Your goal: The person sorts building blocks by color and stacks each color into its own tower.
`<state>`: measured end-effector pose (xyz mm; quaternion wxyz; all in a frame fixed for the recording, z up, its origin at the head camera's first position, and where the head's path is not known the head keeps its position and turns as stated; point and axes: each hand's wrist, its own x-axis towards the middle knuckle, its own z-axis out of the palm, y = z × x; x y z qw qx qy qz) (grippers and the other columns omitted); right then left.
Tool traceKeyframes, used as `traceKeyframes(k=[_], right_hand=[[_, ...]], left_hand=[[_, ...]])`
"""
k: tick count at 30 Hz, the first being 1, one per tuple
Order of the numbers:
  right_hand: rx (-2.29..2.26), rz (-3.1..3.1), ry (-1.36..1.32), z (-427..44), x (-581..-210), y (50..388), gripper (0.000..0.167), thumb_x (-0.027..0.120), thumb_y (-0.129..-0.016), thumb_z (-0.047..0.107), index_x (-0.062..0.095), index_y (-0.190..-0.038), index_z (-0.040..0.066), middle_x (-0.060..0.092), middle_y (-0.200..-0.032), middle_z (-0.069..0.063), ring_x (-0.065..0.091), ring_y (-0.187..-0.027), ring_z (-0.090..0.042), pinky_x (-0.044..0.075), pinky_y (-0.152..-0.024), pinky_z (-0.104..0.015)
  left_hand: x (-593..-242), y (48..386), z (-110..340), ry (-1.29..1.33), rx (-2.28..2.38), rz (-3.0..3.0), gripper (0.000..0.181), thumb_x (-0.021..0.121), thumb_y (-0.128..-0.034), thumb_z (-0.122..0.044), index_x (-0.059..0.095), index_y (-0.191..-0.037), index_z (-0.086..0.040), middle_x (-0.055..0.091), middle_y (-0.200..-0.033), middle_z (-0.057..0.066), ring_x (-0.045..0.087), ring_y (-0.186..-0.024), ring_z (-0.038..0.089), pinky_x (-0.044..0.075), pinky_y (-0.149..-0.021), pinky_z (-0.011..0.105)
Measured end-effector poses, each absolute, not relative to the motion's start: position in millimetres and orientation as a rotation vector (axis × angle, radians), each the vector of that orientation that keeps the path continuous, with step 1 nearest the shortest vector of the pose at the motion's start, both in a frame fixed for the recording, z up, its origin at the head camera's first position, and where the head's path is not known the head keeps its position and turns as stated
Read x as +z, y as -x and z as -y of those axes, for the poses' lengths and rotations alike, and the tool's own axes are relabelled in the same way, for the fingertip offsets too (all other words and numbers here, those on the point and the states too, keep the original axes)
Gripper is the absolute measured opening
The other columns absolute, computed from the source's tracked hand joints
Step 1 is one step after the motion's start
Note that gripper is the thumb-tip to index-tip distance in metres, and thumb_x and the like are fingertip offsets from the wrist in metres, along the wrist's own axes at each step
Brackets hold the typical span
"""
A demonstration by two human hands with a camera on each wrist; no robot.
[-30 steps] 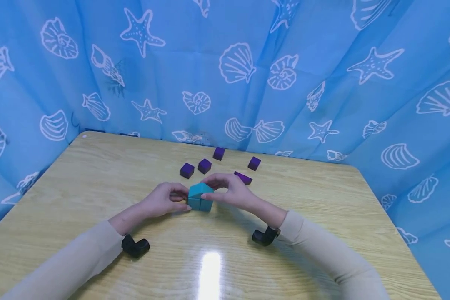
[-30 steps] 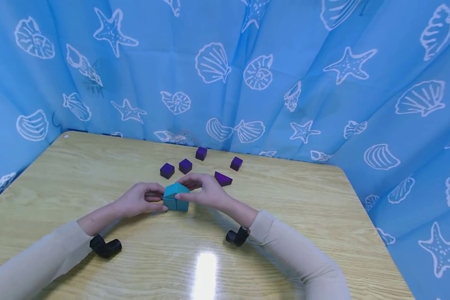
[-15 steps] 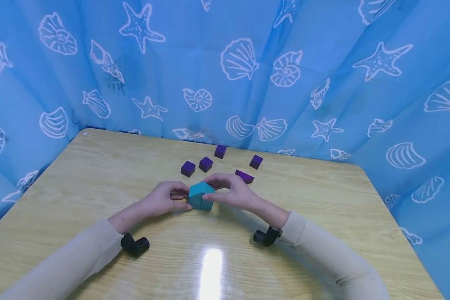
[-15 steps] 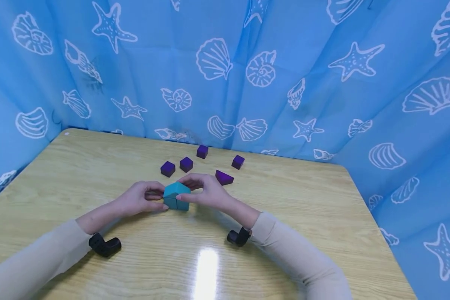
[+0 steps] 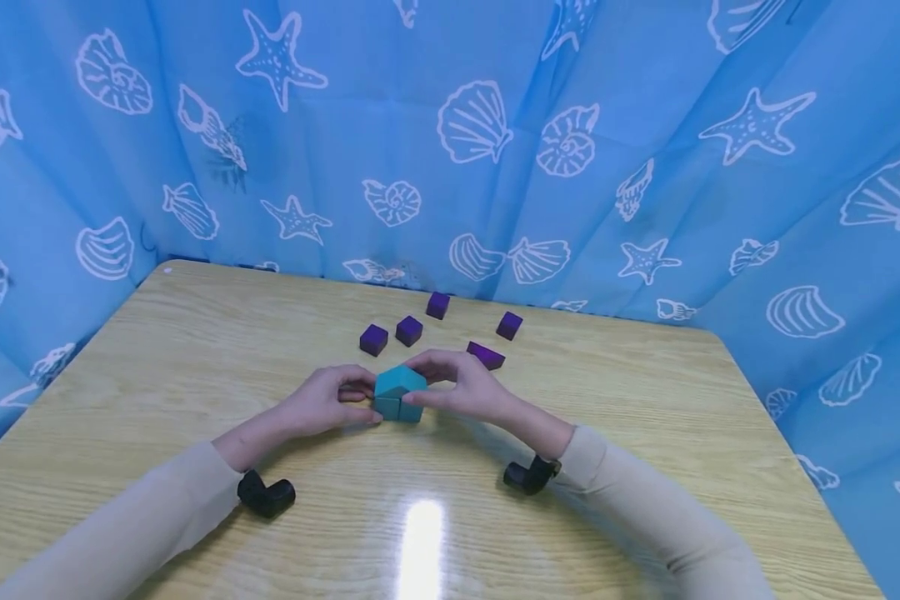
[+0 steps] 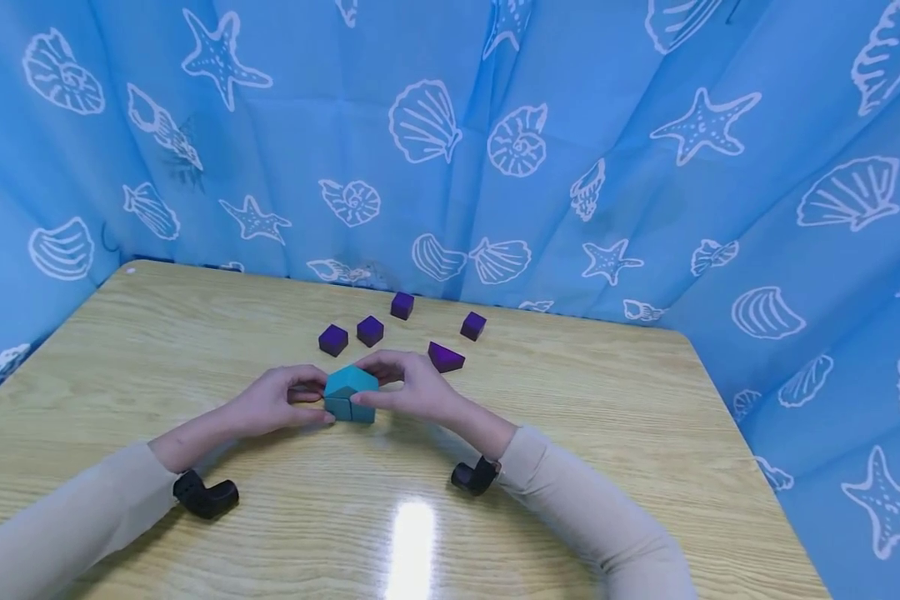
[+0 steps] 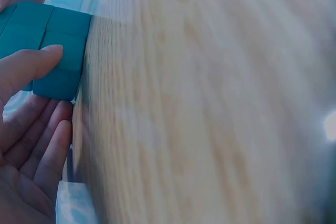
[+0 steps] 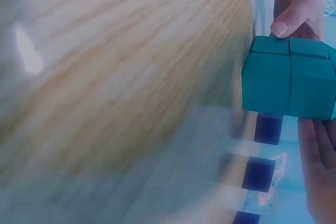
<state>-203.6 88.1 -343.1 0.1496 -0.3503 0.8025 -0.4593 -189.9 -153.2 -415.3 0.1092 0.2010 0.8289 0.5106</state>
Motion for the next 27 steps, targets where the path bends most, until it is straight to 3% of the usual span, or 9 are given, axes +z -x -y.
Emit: traceKeyframes(k=[6, 12, 16, 20, 27], right_hand=[[-1.327, -2.274, 1.014, -92.2, -365.2, 218.7, 0.042, 0.070, -0.086, 0.007, 0.059, -0.126, 0.001, 0.066, -0.117, -0.015, 0.063, -0.107, -0.028, 0.052, -0.097, -0.045], [-1.412, -2.269, 0.977, -99.1, -368.9, 235.8, 0.038, 0.062, -0.094, 0.019, 0.058, -0.127, 0.001, 0.064, -0.122, -0.012, 0.061, -0.113, -0.022, 0.052, -0.098, -0.035], [-1.474, -2.297, 0.907, -98.7, -367.4, 247.2, 0.036, 0.061, -0.095, 0.021, 0.060, -0.124, 0.000, 0.065, -0.120, -0.013, 0.062, -0.111, -0.022, 0.054, -0.095, -0.031], [-1.517, -2.306, 0.909, -91.9, -371.0, 259.6, 0.034, 0.061, -0.094, 0.014, 0.060, -0.123, -0.004, 0.065, -0.119, -0.018, 0.063, -0.109, -0.025, 0.054, -0.094, -0.030], [-1.566, -2.269, 0.952, -75.0, -381.4, 274.3, 0.035, 0.063, -0.092, 0.005, 0.057, -0.123, -0.009, 0.063, -0.118, -0.026, 0.063, -0.108, -0.032, 0.054, -0.094, -0.028]], left_hand=[[-413.9, 188.6, 155.3, -0.574, 1.509, -2.396, 0.047, 0.079, -0.0794, -0.020, 0.061, -0.118, 0.000, 0.064, -0.115, 0.013, 0.062, -0.107, 0.025, 0.051, -0.100, 0.035], [-407.8, 190.7, 164.3, -0.542, 1.508, -2.329, 0.057, 0.076, -0.0826, -0.029, 0.056, -0.127, 0.000, 0.061, -0.122, 0.014, 0.058, -0.114, 0.026, 0.050, -0.102, 0.036], [-401.5, 196.5, 170.3, -0.505, 1.525, -2.404, 0.049, 0.068, -0.0894, -0.030, 0.057, -0.128, -0.002, 0.062, -0.121, 0.013, 0.059, -0.111, 0.026, 0.052, -0.099, 0.039], [-395.7, 203.2, 169.0, -0.398, 1.540, -2.579, 0.037, 0.063, -0.0937, -0.030, 0.064, -0.120, -0.004, 0.066, -0.116, 0.012, 0.061, -0.108, 0.026, 0.055, -0.093, 0.040], [-392.8, 211.0, 156.9, -0.253, 1.530, -2.859, 0.018, 0.064, -0.0914, -0.010, 0.067, -0.106, -0.001, 0.066, -0.105, 0.015, 0.063, -0.100, 0.029, 0.057, -0.087, 0.042]])
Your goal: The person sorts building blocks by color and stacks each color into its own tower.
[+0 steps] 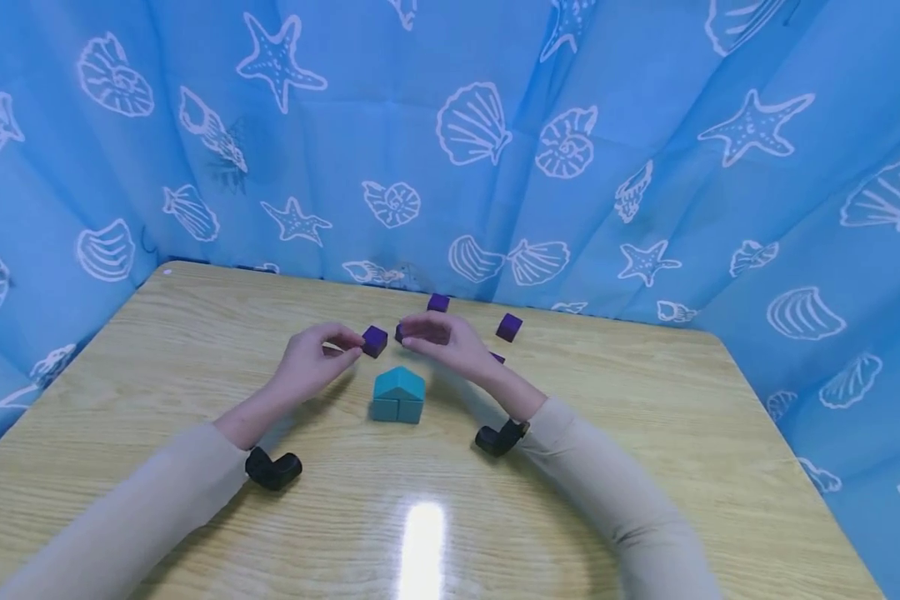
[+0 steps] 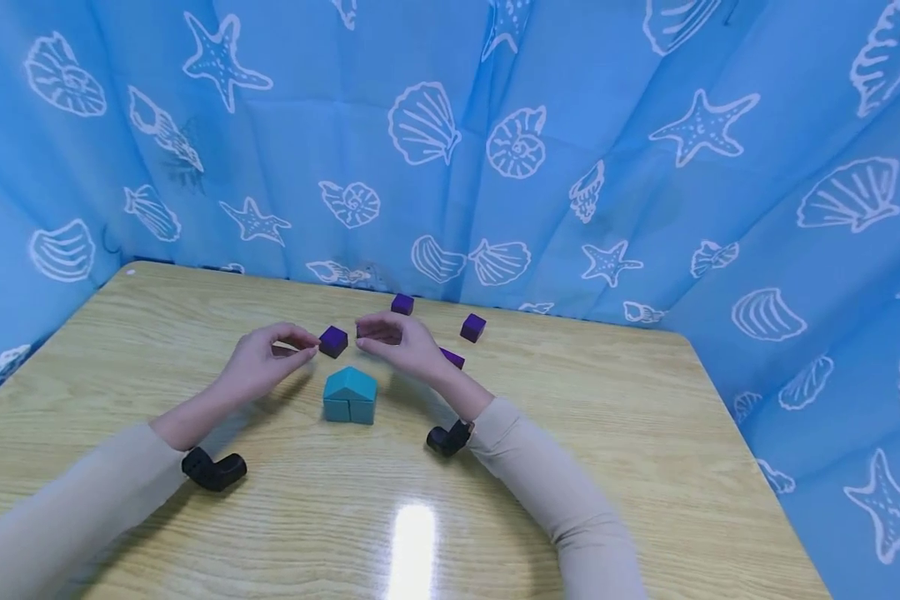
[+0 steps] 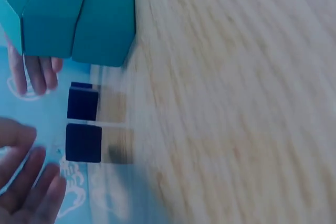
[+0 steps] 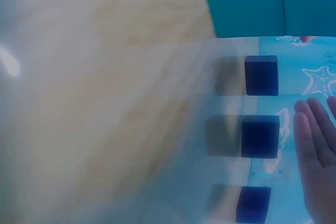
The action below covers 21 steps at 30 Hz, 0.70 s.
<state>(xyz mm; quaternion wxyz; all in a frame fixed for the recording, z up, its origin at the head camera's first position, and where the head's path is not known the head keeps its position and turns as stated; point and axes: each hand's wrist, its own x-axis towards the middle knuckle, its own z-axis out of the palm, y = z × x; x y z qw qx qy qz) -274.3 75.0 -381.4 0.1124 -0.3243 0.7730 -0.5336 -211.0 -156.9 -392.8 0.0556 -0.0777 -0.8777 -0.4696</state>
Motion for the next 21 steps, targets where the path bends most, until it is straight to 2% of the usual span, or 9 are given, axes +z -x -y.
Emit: traceKeyframes(k=[5, 11, 17, 21], right_hand=[[-1.518, -2.238, 0.922, -64.2, -381.4, 281.2, 0.041, 0.064, -0.091, 0.005, 0.054, -0.128, -0.009, 0.061, -0.122, -0.027, 0.062, -0.111, -0.033, 0.054, -0.095, -0.028], [-1.380, -2.283, 0.914, -54.8, -382.4, 289.8, 0.047, 0.066, -0.091, 0.010, 0.051, -0.133, -0.006, 0.059, -0.127, -0.022, 0.059, -0.117, -0.032, 0.052, -0.098, -0.029], [-1.237, -2.365, 0.895, -42.8, -382.9, 292.4, 0.053, 0.071, -0.088, 0.016, 0.053, -0.134, -0.001, 0.061, -0.128, -0.018, 0.062, -0.115, -0.028, 0.053, -0.098, -0.030], [-1.139, -2.427, 0.926, -37.9, -382.2, 294.0, 0.050, 0.071, -0.087, 0.012, 0.054, -0.132, -0.001, 0.063, -0.125, -0.018, 0.064, -0.112, -0.027, 0.054, -0.096, -0.030]], left_hand=[[-392.3, 217.7, 155.7, 0.231, -1.311, 2.674, 0.032, 0.069, -0.0855, -0.007, 0.060, -0.115, 0.003, 0.060, -0.109, 0.020, 0.058, -0.102, 0.034, 0.055, -0.090, 0.044], [-395.2, 231.2, 159.5, 0.306, -1.339, 2.795, 0.058, 0.070, -0.0864, -0.011, 0.044, -0.136, 0.006, 0.052, -0.129, 0.025, 0.053, -0.118, 0.039, 0.048, -0.100, 0.049], [-400.6, 239.4, 158.2, 0.301, -1.334, 2.856, 0.055, 0.065, -0.0901, -0.012, 0.043, -0.139, 0.004, 0.048, -0.138, 0.023, 0.048, -0.125, 0.039, 0.046, -0.104, 0.049], [-400.7, 241.2, 154.9, 0.301, -1.360, 2.859, 0.048, 0.063, -0.0919, -0.009, 0.047, -0.136, 0.003, 0.050, -0.136, 0.024, 0.049, -0.125, 0.039, 0.047, -0.104, 0.047]])
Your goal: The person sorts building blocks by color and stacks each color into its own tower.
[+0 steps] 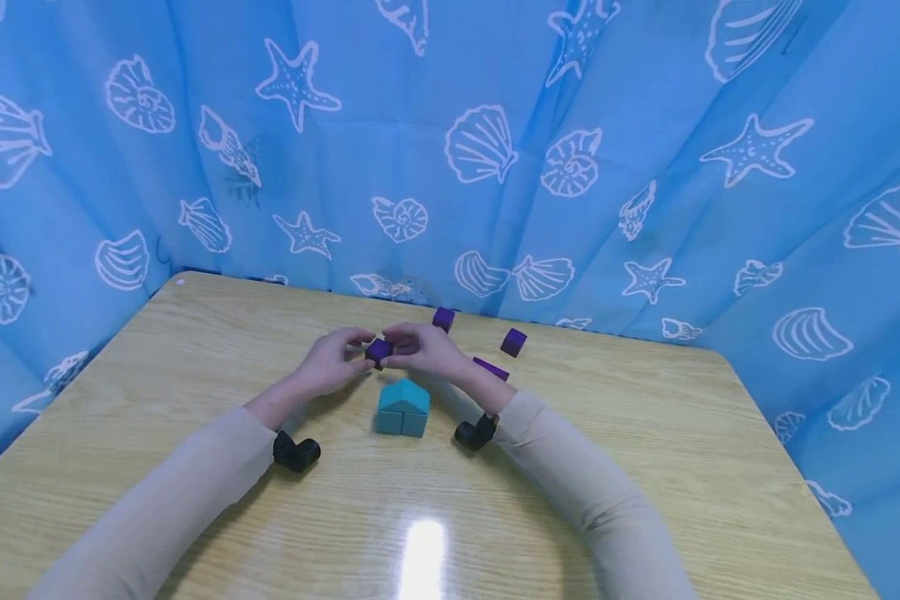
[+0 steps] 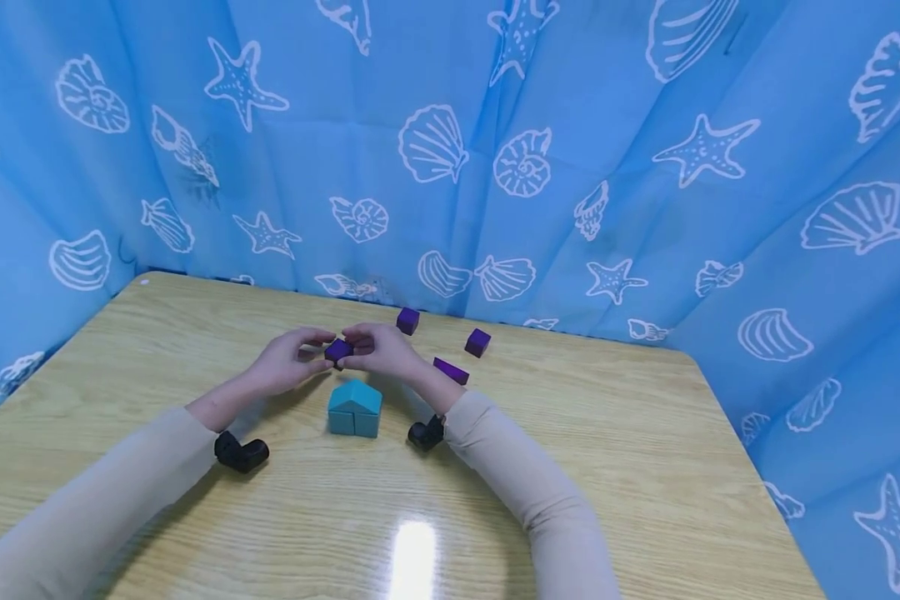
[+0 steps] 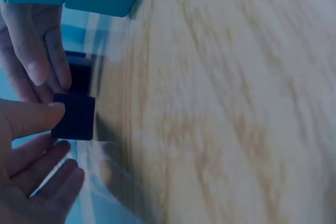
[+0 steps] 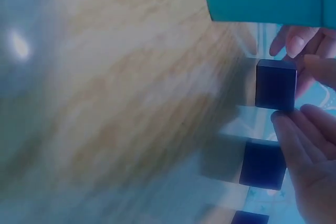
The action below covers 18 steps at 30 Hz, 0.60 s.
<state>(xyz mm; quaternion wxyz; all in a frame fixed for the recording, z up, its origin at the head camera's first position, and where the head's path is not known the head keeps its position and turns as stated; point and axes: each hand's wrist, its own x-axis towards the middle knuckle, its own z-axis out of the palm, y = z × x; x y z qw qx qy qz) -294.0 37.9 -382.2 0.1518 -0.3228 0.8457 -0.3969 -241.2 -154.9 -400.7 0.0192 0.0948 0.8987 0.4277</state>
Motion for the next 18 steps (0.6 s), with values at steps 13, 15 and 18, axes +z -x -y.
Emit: traceKeyframes(k=[13, 15, 18], right_hand=[[-1.001, -2.511, 1.008, -37.4, -390.1, 300.0, 0.038, 0.072, -0.086, 0.016, 0.063, -0.120, 0.001, 0.070, -0.110, -0.014, 0.068, -0.102, -0.021, 0.056, -0.089, -0.025], [-1.001, -2.512, 1.000, -37.4, -391.3, 300.2, 0.037, 0.072, -0.087, 0.017, 0.064, -0.119, 0.002, 0.071, -0.109, -0.013, 0.068, -0.100, -0.020, 0.056, -0.088, -0.024], [-1.024, -2.508, 0.985, -37.2, -391.4, 301.3, 0.035, 0.072, -0.087, 0.017, 0.065, -0.118, 0.003, 0.071, -0.108, -0.012, 0.069, -0.099, -0.020, 0.056, -0.087, -0.024]], left_hand=[[-406.8, 244.6, 148.2, -0.250, 1.439, -2.715, 0.042, 0.059, -0.0922, -0.002, 0.050, -0.133, 0.004, 0.055, -0.130, 0.025, 0.057, -0.116, 0.037, 0.051, -0.099, 0.044], [-407.0, 245.2, 147.4, -0.227, 1.450, -2.715, 0.040, 0.059, -0.0919, -0.002, 0.052, -0.131, 0.004, 0.057, -0.126, 0.024, 0.059, -0.113, 0.036, 0.053, -0.097, 0.043], [-406.3, 245.7, 146.9, -0.217, 1.468, -2.718, 0.038, 0.061, -0.0916, -0.003, 0.053, -0.128, 0.005, 0.059, -0.122, 0.024, 0.061, -0.111, 0.035, 0.054, -0.096, 0.042]])
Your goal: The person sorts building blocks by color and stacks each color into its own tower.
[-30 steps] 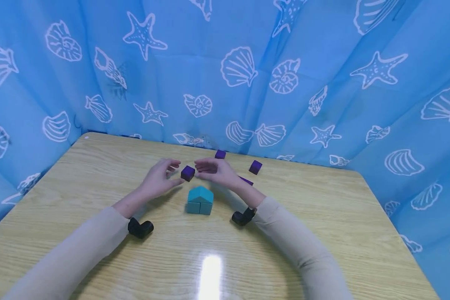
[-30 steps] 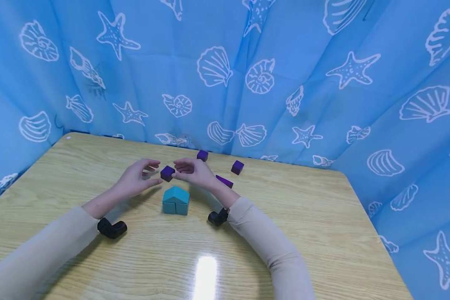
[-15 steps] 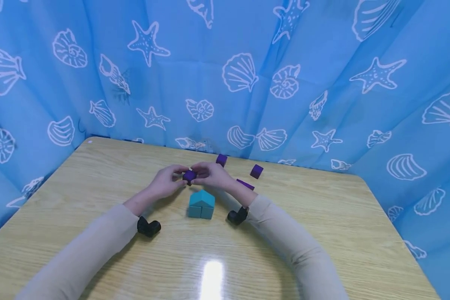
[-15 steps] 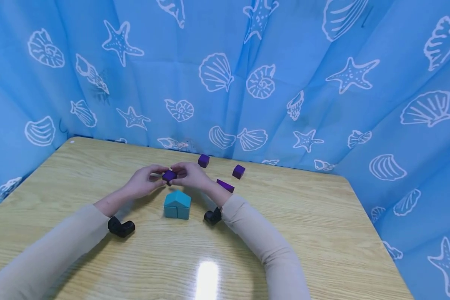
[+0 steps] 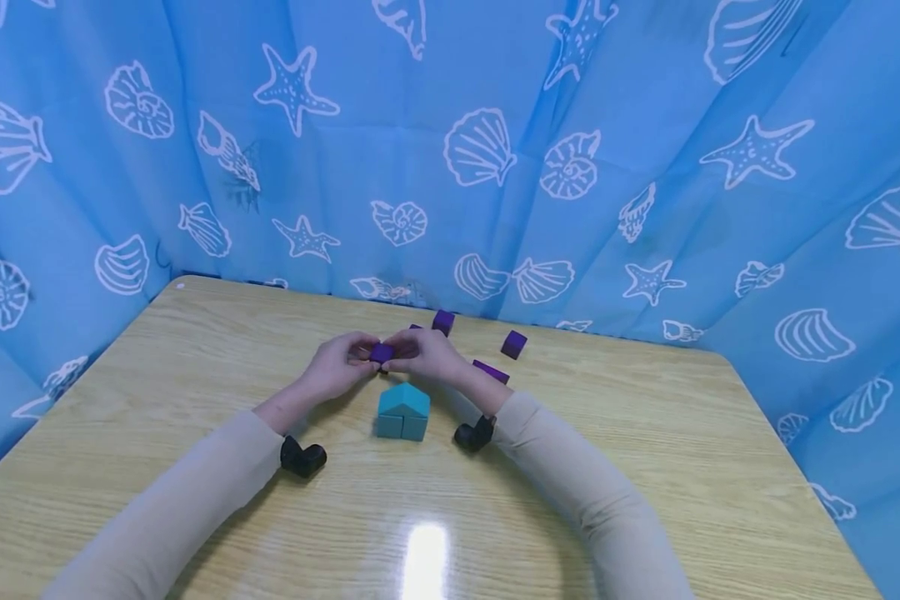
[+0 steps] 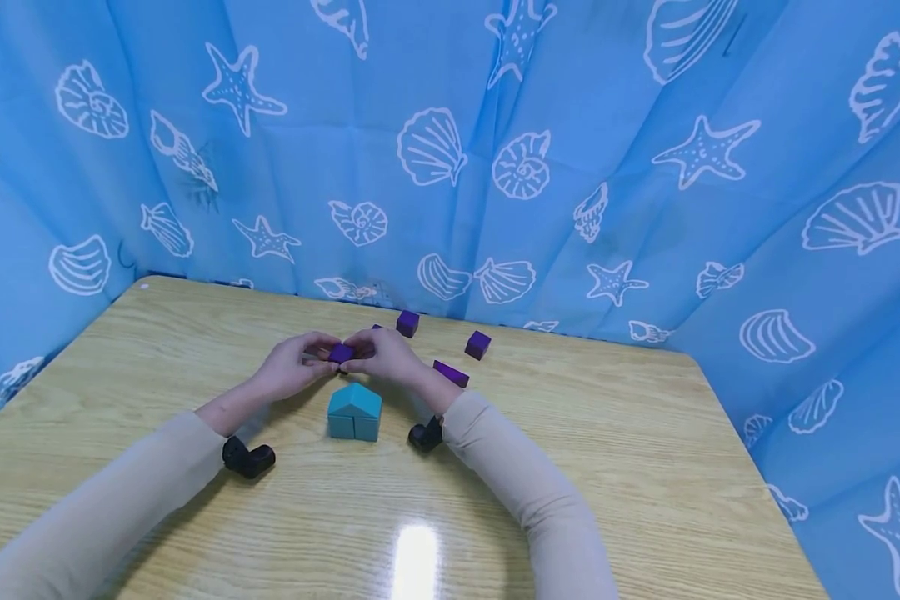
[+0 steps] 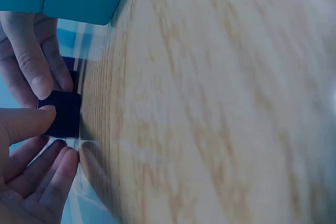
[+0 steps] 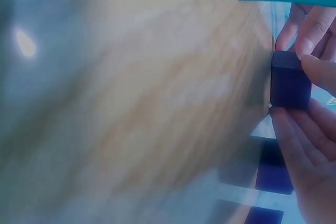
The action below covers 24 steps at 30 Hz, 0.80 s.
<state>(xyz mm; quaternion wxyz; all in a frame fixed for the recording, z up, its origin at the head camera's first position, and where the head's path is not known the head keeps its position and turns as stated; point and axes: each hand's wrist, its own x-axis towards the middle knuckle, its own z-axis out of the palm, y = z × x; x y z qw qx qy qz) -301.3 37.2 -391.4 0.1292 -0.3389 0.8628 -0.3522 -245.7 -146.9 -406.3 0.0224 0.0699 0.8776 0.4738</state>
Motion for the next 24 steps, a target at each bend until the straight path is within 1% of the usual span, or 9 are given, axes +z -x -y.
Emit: traceKeyframes(k=[7, 12, 16, 24], right_hand=[[-1.098, -2.452, 0.978, -41.4, -388.9, 300.8, 0.032, 0.072, -0.086, 0.014, 0.066, -0.116, 0.003, 0.070, -0.109, -0.012, 0.068, -0.100, -0.020, 0.056, -0.087, -0.023], [-1.219, -2.394, 0.970, -48.4, -382.7, 298.2, 0.034, 0.071, -0.087, 0.013, 0.064, -0.118, 0.001, 0.069, -0.111, -0.014, 0.068, -0.101, -0.022, 0.056, -0.088, -0.024], [-1.342, -2.326, 0.962, -55.6, -372.9, 295.1, 0.036, 0.069, -0.089, 0.010, 0.061, -0.122, 0.000, 0.067, -0.115, -0.016, 0.067, -0.104, -0.024, 0.056, -0.089, -0.026], [-1.505, -2.230, 0.928, -72.7, -346.1, 278.8, 0.037, 0.066, -0.090, 0.007, 0.059, -0.125, -0.001, 0.065, -0.117, -0.020, 0.065, -0.108, -0.027, 0.057, -0.090, -0.031]], left_hand=[[-401.6, 245.2, 147.0, -0.232, 1.501, -2.688, 0.035, 0.066, -0.0891, -0.006, 0.055, -0.121, 0.004, 0.061, -0.118, 0.024, 0.062, -0.109, 0.035, 0.054, -0.095, 0.041], [-392.0, 244.2, 145.9, -0.245, 1.585, -2.631, 0.034, 0.068, -0.0883, -0.007, 0.055, -0.119, 0.003, 0.061, -0.117, 0.022, 0.060, -0.110, 0.035, 0.055, -0.093, 0.040], [-377.7, 242.1, 143.0, -0.257, 1.612, -2.645, 0.035, 0.069, -0.0879, -0.010, 0.057, -0.119, 0.001, 0.063, -0.116, 0.020, 0.061, -0.109, 0.033, 0.056, -0.090, 0.039], [-340.2, 231.3, 132.4, -0.287, 1.540, -2.686, 0.040, 0.071, -0.0876, -0.018, 0.060, -0.123, -0.004, 0.065, -0.115, 0.016, 0.062, -0.108, 0.029, 0.056, -0.087, 0.041]])
